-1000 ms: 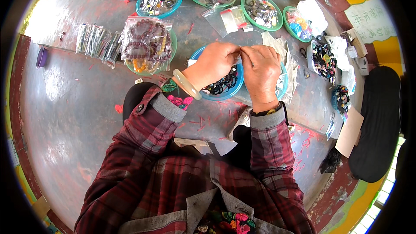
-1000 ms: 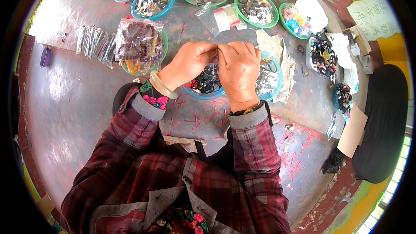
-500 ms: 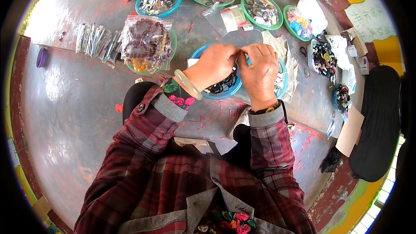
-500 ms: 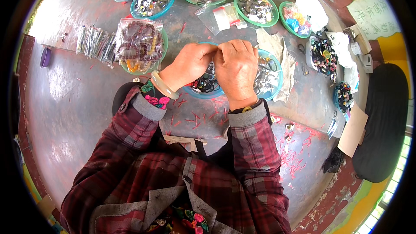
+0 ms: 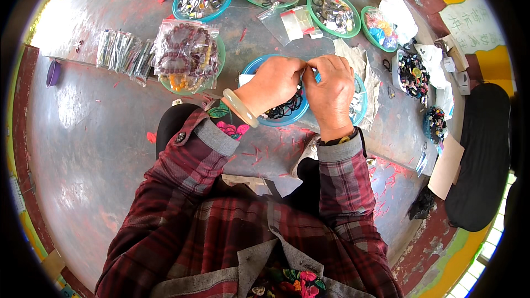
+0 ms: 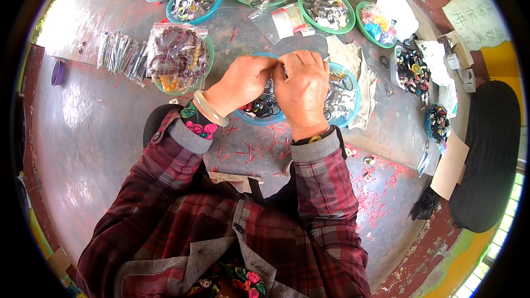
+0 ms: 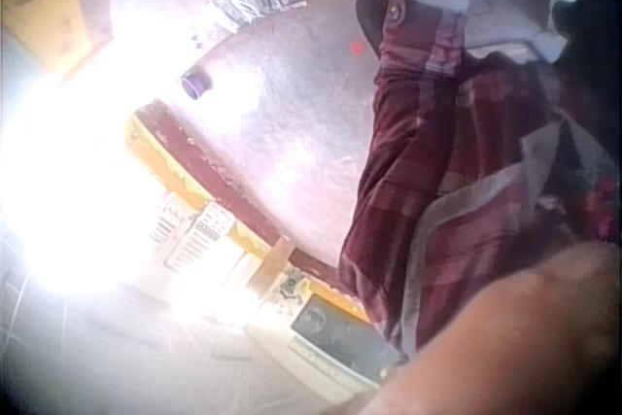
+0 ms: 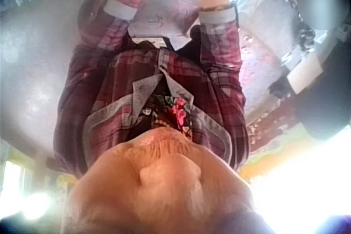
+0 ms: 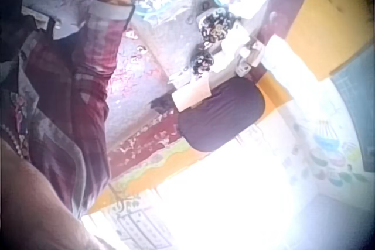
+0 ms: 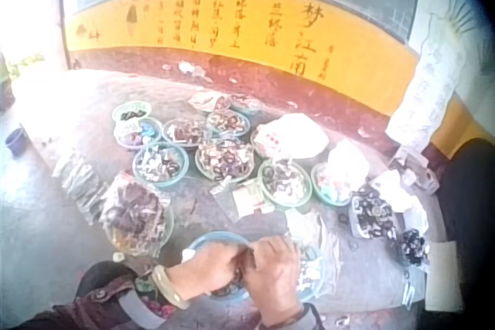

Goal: The person sits at a table and packs small keychains into clear plastic bags. They pick up a keychain from a blue bowl, place it into a bag, and then seal the bag. The person repeats this process for multiple keychains, placing the finished packages on the table.

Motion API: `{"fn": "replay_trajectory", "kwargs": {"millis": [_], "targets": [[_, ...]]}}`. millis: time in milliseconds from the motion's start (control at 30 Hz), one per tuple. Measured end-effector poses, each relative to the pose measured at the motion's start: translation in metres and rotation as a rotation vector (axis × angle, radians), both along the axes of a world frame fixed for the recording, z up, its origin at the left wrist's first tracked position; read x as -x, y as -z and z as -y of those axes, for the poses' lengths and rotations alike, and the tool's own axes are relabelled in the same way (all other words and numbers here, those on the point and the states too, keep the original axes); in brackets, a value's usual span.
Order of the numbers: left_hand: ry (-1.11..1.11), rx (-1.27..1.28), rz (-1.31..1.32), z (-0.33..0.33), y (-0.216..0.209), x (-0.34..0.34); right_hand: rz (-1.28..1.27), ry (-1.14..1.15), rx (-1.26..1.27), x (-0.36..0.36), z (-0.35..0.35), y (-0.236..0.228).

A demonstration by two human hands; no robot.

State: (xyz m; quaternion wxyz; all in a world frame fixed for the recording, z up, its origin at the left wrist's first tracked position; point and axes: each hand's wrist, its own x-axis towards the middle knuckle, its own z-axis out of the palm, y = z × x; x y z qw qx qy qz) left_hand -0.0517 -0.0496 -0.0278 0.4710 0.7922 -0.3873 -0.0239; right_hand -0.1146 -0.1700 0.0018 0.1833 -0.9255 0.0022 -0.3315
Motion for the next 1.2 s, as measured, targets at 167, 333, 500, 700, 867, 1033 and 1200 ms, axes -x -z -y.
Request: {"fn": "replay_trajectory", "kwargs": {"millis": [167,333,500,700,867,1033,1200], "targets": [[-0.007,-0.040,-0.005,0.000,-0.006,0.001,0.014,0.019,0.004,0.001,-0.001,-0.001],[0.011,0.040,0.044,0.000,0.000,0.001,0.015,0.045,-0.018,0.000,-0.002,0.002],[-0.013,0.020,-0.020,0.001,-0.001,0.000,-0.006,0.044,-0.301,-0.001,0.002,0.006],[-0.015,0.023,-0.059,0.000,-0.005,-0.002,-0.157,0.050,-0.658,0.000,0.007,0.007],[-0.008,0.002,-0.106,-0.002,-0.008,-0.002,-0.267,0.012,-1.002,0.002,0.011,0.004],[0.022,0.031,-0.364,-0.002,-0.012,-0.003,-0.218,-0.066,-1.261,0.003,0.017,0.004],[0.095,0.264,-0.869,-0.007,-0.015,-0.005,-0.127,-0.075,-1.437,0.011,0.030,-0.002]]}}
